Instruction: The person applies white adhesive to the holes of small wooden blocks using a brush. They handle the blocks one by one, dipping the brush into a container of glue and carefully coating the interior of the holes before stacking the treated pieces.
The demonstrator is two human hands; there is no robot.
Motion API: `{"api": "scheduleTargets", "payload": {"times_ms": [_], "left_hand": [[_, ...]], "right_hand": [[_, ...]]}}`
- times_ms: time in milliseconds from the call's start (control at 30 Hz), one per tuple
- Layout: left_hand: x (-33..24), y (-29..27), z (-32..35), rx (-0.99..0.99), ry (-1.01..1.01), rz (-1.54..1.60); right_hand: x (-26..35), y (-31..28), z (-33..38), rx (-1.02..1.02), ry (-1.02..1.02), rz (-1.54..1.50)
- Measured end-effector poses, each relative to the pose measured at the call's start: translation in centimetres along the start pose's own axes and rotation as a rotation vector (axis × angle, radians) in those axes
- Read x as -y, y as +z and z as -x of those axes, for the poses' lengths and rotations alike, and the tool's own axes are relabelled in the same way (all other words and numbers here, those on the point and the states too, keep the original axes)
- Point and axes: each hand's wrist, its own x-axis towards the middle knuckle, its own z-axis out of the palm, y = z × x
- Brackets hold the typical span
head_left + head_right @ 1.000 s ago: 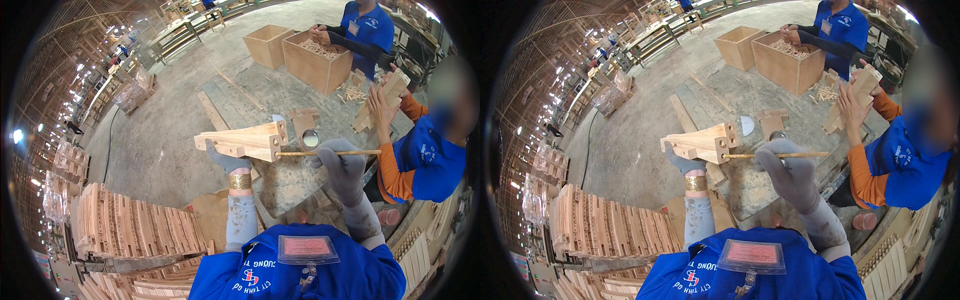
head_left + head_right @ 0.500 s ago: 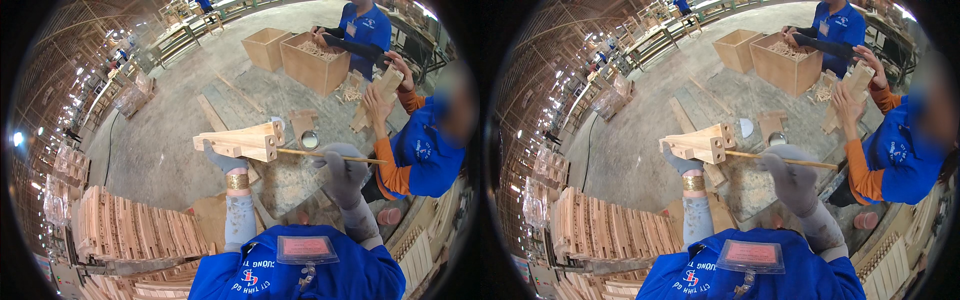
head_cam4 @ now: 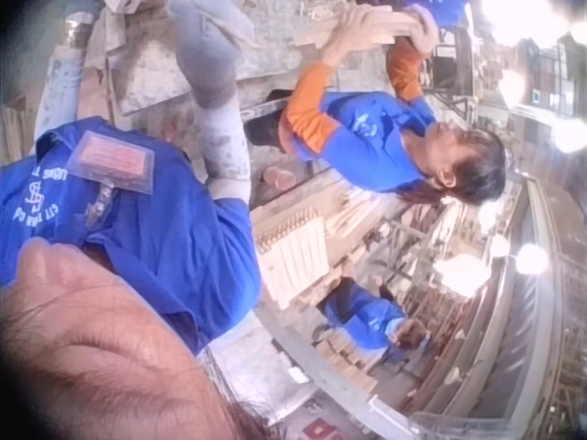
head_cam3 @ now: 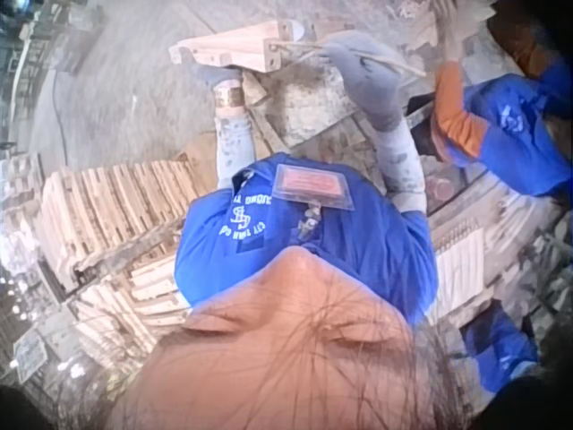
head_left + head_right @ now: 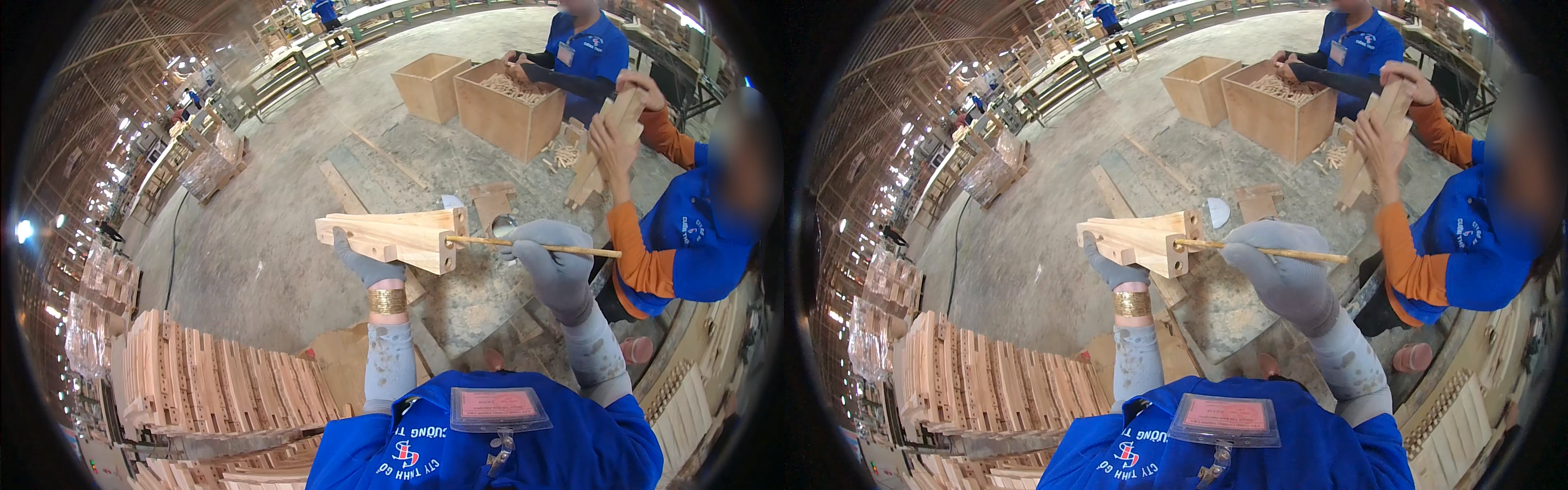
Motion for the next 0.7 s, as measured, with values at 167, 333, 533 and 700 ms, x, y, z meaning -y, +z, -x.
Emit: {"api": "scheduleTargets", "payload": {"times_ms": [167,333,533,700], "left_hand": [[0.4,-2.2,-2.6,0.054,0.085,-0.010],[2.2,-1.0,-3.3,0.028,0.138,-0.043],[6.2,1.9,-4.6,0.009,0.039,-0.060],[13.8,1.7,-9.2,0.070,-0.041,-0.190]], "right_hand": [[0.7,2.1,1.8,-0.195,0.456,-0.335],[-2.4,2.8,3.8,-0.336,0.650,-0.463],[-7.0,0.1,4.5,-0.621,0.764,-0.741],[-11.0,-3.2,5.2,-0.762,0.777,-0.626]]}}
